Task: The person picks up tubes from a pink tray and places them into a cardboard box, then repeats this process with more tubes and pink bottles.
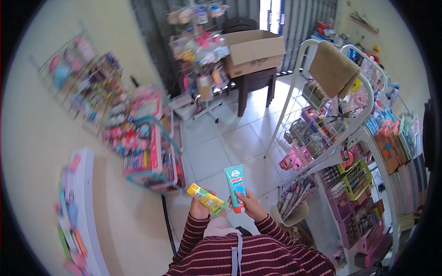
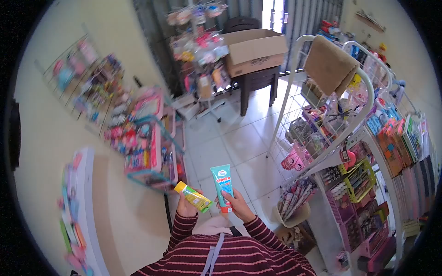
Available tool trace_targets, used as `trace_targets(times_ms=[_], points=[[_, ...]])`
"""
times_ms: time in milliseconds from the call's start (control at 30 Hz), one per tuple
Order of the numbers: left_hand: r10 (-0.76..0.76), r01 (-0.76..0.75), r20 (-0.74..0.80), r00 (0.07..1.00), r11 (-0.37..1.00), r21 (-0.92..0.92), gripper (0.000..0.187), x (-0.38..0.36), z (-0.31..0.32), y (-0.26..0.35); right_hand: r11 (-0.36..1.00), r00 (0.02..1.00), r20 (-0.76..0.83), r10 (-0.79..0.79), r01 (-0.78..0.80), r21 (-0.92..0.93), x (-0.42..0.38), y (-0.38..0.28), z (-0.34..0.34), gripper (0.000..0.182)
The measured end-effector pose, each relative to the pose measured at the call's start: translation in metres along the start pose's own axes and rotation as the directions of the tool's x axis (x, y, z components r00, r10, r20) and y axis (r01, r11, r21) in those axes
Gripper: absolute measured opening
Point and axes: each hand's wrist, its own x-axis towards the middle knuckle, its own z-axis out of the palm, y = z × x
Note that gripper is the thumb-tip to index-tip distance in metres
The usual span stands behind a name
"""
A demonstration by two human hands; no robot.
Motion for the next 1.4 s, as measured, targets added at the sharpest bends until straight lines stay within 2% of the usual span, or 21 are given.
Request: trace_targets(times_ms=[67, 100, 167, 233, 333, 400, 433, 500, 533, 600, 633, 700, 733, 767, 833, 933, 1067, 1133, 1267, 1333, 1400], points=[[0.056, -0.055, 0.025, 0.998, 0.997, -0.056, 0.036, 0.059, 0.003, 0.003, 0.997, 0.996, -0.057, -0.069, 0.07, 0.018, 0.034, -0.022, -0.008, 0.024], [0.007, -0.005, 0.037, 0.999, 0.999, -0.047, 0.036, 0.085, 0.009, -0.001, 0.994, 0.992, -0.089, -0.095, 0.099, 0.038, 0.041, -0.029, -0.019, 0.024], [-0.017, 0.017, 0.002, 1.0, 0.987, 0.158, 0.037, 0.134, 0.013, 0.0, 0.985, 0.974, -0.185, -0.133, 0.15, 0.082, 0.058, -0.045, -0.029, 0.024], [-0.076, 0.064, 0.056, 0.996, 0.981, 0.185, 0.038, 0.181, 0.012, -0.01, 0.97, 0.95, -0.249, -0.189, 0.22, 0.106, 0.082, -0.061, -0.042, 0.024], [-0.11, 0.114, -0.036, 0.993, 0.979, 0.167, 0.037, 0.238, 0.009, -0.033, 0.942, 0.904, -0.39, -0.175, 0.269, 0.2, 0.113, -0.077, -0.079, 0.024], [-0.331, 0.324, 0.145, 0.932, 0.943, 0.071, 0.039, 0.273, 0.004, -0.044, 0.939, 0.892, -0.418, -0.175, 0.279, 0.201, 0.142, -0.093, -0.107, 0.023], [-0.326, 0.32, 0.131, 0.936, 0.945, 0.063, 0.039, 0.29, 0.004, -0.049, 0.936, 0.881, -0.439, -0.174, 0.286, 0.203, 0.157, -0.102, -0.119, 0.023], [-0.438, 0.46, 0.226, 0.87, 0.886, -0.057, 0.043, 0.321, 0.012, -0.052, 0.946, 0.896, -0.416, -0.153, 0.255, 0.2, 0.189, -0.132, -0.139, 0.023], [-0.432, 0.452, 0.217, 0.875, 0.89, -0.053, 0.043, 0.339, 0.017, -0.052, 0.951, 0.896, -0.415, -0.16, 0.252, 0.179, 0.206, -0.15, -0.146, 0.022], [-0.452, 0.514, 0.26, 0.853, 0.811, -0.278, 0.044, 0.377, 0.03, -0.057, 0.954, 0.898, -0.391, -0.201, 0.27, 0.131, 0.238, -0.192, -0.157, 0.022], [-0.439, 0.504, 0.268, 0.858, 0.821, -0.269, 0.044, 0.396, 0.043, -0.055, 0.951, 0.902, -0.376, -0.214, 0.279, 0.129, 0.256, -0.214, -0.163, 0.022], [-0.374, 0.374, 0.026, 0.927, 0.919, -0.125, 0.044, 0.43, 0.066, -0.043, 0.95, 0.904, -0.347, -0.248, 0.298, 0.098, 0.294, -0.25, -0.174, 0.022], [-0.345, 0.385, 0.213, 0.914, 0.905, -0.183, 0.045, 0.449, 0.061, -0.039, 0.959, 0.911, -0.347, -0.222, 0.268, 0.091, 0.314, -0.267, -0.18, 0.023], [-0.339, 0.375, 0.2, 0.919, 0.909, -0.184, 0.045, 0.464, 0.062, -0.036, 0.962, 0.918, -0.337, -0.211, 0.256, 0.096, 0.333, -0.281, -0.183, 0.023], [-0.181, 0.221, 0.202, 0.963, 0.956, -0.196, 0.054, 0.489, 0.068, -0.036, 0.945, 0.914, -0.276, -0.298, 0.323, 0.047, 0.365, -0.309, -0.192, 0.023], [-0.123, 0.152, 0.124, 0.985, 0.952, -0.266, 0.061, 0.528, 0.07, -0.039, 0.937, 0.909, -0.28, -0.308, 0.341, 0.076, 0.405, -0.335, -0.197, 0.024], [-0.188, 0.228, 0.136, 0.973, 0.886, -0.404, 0.076, 0.594, 0.057, -0.047, 0.929, 0.917, -0.276, -0.287, 0.337, 0.154, 0.458, -0.337, -0.22, 0.024], [-0.297, 0.392, 0.256, 0.92, 0.714, -0.58, 0.072, 0.636, 0.055, -0.049, 0.932, 0.91, -0.322, -0.262, 0.325, 0.158, 0.486, -0.333, -0.23, 0.023], [-0.395, 0.49, 0.292, 0.871, 0.653, -0.577, 0.058, 0.714, 0.066, -0.045, 0.938, 0.915, -0.349, -0.203, 0.284, 0.197, 0.532, -0.362, -0.233, 0.024], [-0.36, 0.486, 0.345, 0.867, 0.766, -0.421, 0.039, 0.758, 0.076, -0.044, 0.934, 0.911, -0.343, -0.227, 0.303, 0.186, 0.554, -0.384, -0.235, 0.025], [-0.371, 0.512, 0.405, 0.836, 0.793, -0.33, 0.034, 0.8, 0.085, -0.047, 0.91, 0.863, -0.411, -0.295, 0.385, 0.154, 0.576, -0.404, -0.237, 0.025]])
